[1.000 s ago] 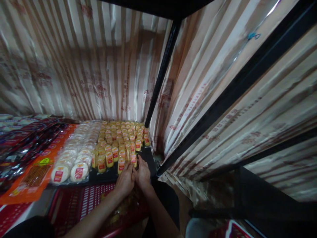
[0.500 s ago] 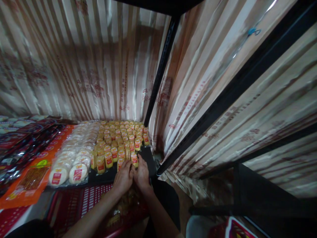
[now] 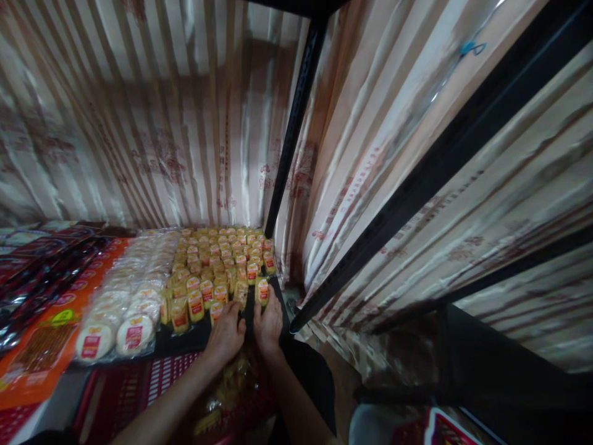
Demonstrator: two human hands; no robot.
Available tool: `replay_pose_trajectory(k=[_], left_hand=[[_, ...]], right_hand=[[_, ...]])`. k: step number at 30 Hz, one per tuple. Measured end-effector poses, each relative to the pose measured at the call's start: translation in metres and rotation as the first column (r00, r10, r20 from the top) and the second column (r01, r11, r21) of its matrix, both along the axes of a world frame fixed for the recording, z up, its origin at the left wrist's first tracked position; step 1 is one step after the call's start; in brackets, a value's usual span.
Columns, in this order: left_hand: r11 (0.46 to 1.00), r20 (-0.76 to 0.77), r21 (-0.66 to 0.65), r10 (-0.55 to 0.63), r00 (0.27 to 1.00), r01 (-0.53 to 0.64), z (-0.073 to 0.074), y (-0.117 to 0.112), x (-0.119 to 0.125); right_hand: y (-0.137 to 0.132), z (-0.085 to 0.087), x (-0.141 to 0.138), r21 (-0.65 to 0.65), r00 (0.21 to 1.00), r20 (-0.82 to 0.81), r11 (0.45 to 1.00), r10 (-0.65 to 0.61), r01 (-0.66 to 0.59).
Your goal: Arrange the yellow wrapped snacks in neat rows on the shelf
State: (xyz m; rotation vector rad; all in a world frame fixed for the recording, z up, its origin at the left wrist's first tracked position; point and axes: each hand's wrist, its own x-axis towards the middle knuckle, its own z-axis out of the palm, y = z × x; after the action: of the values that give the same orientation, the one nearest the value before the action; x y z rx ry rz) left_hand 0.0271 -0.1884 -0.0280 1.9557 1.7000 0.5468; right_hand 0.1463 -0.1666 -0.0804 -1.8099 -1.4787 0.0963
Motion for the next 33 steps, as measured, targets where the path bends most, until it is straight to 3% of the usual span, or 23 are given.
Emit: replay_pose_trajectory(k=[8, 14, 24, 33], left_hand=[[0.999, 0.032, 0.026, -0.043, 0.999, 0.042, 0.028, 0.022, 0.02], [0.955, -0.108, 0.247, -0.145, 0.984, 0.168, 0.043, 0.066, 0.037], [0.913, -0.245, 0.271, -0.242, 0.939, 0.306, 0.052, 0.129, 0.052], [0.899, -0.314, 0.273, -0.252, 0.915, 0.342, 0.043, 0.158, 0.053]], right_hand=[[0.032, 0.0, 0.007, 0.029, 0.995, -0.031, 0.995, -0.09, 0.091], [0.055, -0.009, 0.01, 0.077, 0.988, -0.123, 0.992, -0.089, 0.099], [0.077, -0.016, 0.016, 0.158, 0.982, -0.188, 0.986, -0.012, 0.043], [0.086, -0.011, 0.016, 0.15, 0.985, -0.17, 0.988, -0.002, 0.028]])
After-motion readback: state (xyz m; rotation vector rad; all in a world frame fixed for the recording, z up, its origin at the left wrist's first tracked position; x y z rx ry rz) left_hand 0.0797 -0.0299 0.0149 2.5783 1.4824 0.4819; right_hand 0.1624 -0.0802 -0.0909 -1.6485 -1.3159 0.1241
